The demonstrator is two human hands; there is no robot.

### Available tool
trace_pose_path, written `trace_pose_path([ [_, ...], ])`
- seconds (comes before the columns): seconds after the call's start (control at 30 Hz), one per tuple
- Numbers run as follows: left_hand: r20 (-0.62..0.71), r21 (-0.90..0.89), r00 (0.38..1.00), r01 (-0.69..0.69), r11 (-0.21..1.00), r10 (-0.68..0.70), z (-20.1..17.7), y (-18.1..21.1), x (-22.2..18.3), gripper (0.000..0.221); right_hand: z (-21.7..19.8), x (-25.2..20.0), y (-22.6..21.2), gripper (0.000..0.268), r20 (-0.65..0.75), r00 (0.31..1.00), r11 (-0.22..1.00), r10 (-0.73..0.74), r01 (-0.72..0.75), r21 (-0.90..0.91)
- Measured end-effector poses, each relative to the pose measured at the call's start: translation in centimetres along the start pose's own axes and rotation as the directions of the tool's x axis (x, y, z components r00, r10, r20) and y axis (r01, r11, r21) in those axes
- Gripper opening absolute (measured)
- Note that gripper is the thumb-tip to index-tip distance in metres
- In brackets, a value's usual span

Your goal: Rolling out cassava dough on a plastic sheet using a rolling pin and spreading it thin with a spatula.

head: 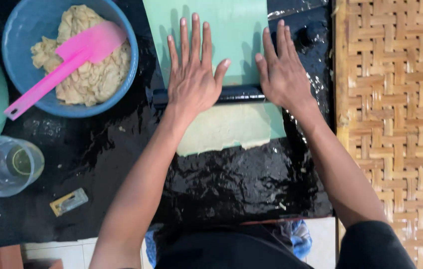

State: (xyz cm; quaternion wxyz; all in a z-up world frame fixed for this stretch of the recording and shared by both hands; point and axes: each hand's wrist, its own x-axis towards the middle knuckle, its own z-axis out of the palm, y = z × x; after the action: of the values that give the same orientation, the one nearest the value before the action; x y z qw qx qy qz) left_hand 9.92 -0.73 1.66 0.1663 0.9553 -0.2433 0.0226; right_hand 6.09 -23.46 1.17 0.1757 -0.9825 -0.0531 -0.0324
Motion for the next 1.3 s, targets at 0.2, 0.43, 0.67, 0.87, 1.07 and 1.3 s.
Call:
trace_pose_path([
  [0.2,-0.135,-0.010,0.983,-0.128,0.992,0.126,1.8,-0.7,-1.9,0.075,0.1,-2.7,-1.2,0.042,-0.086,0.995,0.999,0.052,-0.052,-0.003],
  [0.43,0.131,-0.222,0.971,-0.169,0.960,0.201,-2.0,0.6,-6.9,0.054,-0.2,-6.0,-2.3,0.035,-0.104,0.987,0.992,0.126,-0.128,-0.010],
  [0.67,0.020,-0.164,0.938,-0.338,0.927,0.346,-1.6,0.3,-10.2,0.055,-0.1,-9.9,-4.2,0.038,-0.103,0.986,0.990,0.133,-0.136,-0.023],
  [0.87,0.077,-0.121,0.924,-0.363,0.924,0.373,-1.2,1.1,-11.7,0.054,-2.1,-12.4,-6.2,0.039,-0.148,0.980,0.990,0.134,-0.137,-0.015],
  [1.07,-0.091,-0.070,0.934,-0.353,0.933,0.347,-0.8,1.0,-11.0,0.050,-2.0,-11.8,-5.8,0.040,-0.227,0.974,1.000,-0.007,0.002,-0.021],
  [1.3,-0.110,-0.043,0.953,-0.290,0.956,0.284,0.6,0.5,-9.6,0.060,0.2,-8.9,-3.7,0.049,-0.182,0.974,0.981,-0.133,0.104,-0.161],
])
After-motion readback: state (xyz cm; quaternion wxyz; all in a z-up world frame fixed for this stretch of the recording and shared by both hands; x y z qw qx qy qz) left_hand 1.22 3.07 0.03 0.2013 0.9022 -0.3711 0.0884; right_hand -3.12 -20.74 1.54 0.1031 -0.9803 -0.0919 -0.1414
